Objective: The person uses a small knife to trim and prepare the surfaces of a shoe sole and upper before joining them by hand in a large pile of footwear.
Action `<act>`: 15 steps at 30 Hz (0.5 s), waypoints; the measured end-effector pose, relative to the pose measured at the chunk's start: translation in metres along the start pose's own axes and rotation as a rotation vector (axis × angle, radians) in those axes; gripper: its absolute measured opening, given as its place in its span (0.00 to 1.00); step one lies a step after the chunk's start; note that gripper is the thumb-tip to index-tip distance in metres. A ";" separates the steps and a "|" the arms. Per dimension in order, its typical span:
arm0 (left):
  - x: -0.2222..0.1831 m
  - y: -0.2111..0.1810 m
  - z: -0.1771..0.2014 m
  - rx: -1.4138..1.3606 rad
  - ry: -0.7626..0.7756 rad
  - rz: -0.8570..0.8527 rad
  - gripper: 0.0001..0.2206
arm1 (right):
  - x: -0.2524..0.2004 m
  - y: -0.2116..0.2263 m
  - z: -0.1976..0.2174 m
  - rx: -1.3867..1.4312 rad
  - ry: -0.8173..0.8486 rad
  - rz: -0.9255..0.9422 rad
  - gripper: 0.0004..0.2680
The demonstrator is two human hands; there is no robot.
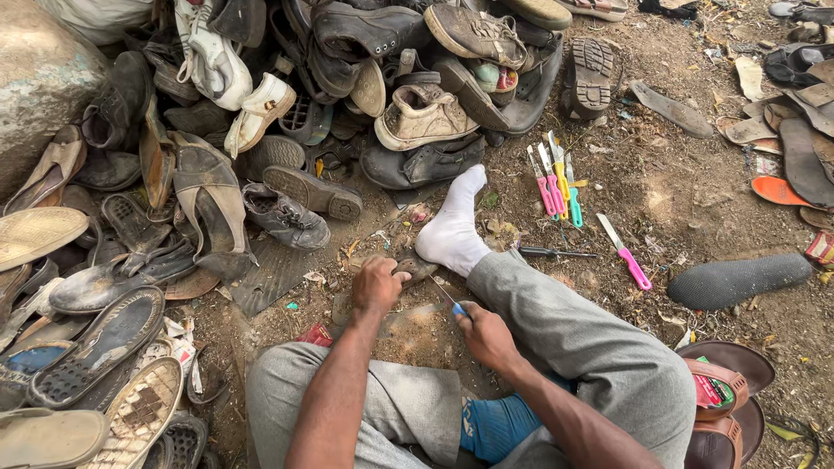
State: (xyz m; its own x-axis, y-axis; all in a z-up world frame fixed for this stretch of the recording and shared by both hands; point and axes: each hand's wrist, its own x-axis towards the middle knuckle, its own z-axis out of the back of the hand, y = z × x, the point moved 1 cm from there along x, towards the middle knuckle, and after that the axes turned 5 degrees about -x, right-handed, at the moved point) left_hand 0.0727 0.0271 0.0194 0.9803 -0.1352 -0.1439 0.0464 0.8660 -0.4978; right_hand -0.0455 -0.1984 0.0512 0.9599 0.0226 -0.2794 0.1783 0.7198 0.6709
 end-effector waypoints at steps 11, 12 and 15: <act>-0.052 0.009 0.011 0.278 -0.109 -0.465 0.05 | -0.026 0.027 -0.007 -0.347 -0.141 0.295 0.17; -0.055 0.006 0.012 0.244 -0.104 -0.474 0.05 | -0.024 0.032 -0.009 -0.347 -0.145 0.287 0.17; -0.058 0.002 0.018 0.233 -0.188 -0.577 0.04 | -0.018 0.048 -0.016 -0.323 -0.175 0.340 0.15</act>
